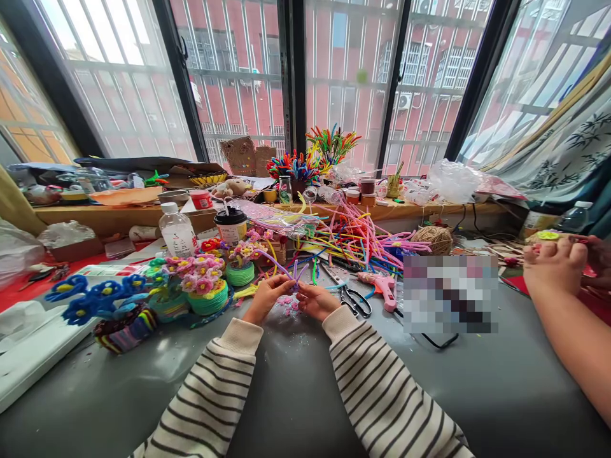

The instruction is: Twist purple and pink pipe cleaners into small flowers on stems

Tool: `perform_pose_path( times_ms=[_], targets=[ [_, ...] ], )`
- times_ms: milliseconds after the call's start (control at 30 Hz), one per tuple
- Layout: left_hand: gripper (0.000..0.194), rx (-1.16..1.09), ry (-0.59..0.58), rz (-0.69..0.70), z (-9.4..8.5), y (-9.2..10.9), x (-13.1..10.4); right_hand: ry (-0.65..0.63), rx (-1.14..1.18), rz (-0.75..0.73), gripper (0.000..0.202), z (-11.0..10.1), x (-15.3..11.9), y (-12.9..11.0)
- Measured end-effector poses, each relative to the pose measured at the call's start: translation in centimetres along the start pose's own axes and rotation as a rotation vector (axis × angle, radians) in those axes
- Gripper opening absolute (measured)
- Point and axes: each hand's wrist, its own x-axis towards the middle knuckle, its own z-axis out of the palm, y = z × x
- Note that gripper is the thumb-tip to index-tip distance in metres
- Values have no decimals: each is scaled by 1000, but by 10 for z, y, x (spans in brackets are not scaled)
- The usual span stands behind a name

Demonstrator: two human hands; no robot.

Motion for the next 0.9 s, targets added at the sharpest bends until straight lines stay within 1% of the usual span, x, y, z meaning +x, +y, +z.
perform_pose_path(
  times_ms=[100, 200, 333, 433, 533, 633, 767, 833, 900],
  targets=[
    [24, 5, -18, 1, 0, 0, 0, 0, 5, 7, 6, -1, 1, 0],
    [25, -20, -26, -33, -1, -2, 1, 3, 22, 1, 12, -3, 4, 0],
    [28, -167, -58, -130, -1, -4, 2, 15, 11, -53, 20, -4, 7, 2],
    [29, -230, -36, -141, 0, -3, 1, 15, -50, -71, 20, -2, 6, 4],
    [33, -239, 17, -126, 0, -3, 1, 33, -130, -128, 21, 0, 4, 3],
    [39, -187, 16, -156, -1, -3, 1, 60, -162, -228, 22, -1, 4, 1],
    [35, -147, 29, -169, -1, -4, 1, 87, -187, -288, 23, -3, 6, 1],
    [34, -179, 16, -173, -1, -5, 2, 123, -214, -297, 24, -3, 6, 1],
    [33, -206, -23, -190, 0, -5, 2, 159, -236, -315, 25, -2, 5, 1]
  ],
)
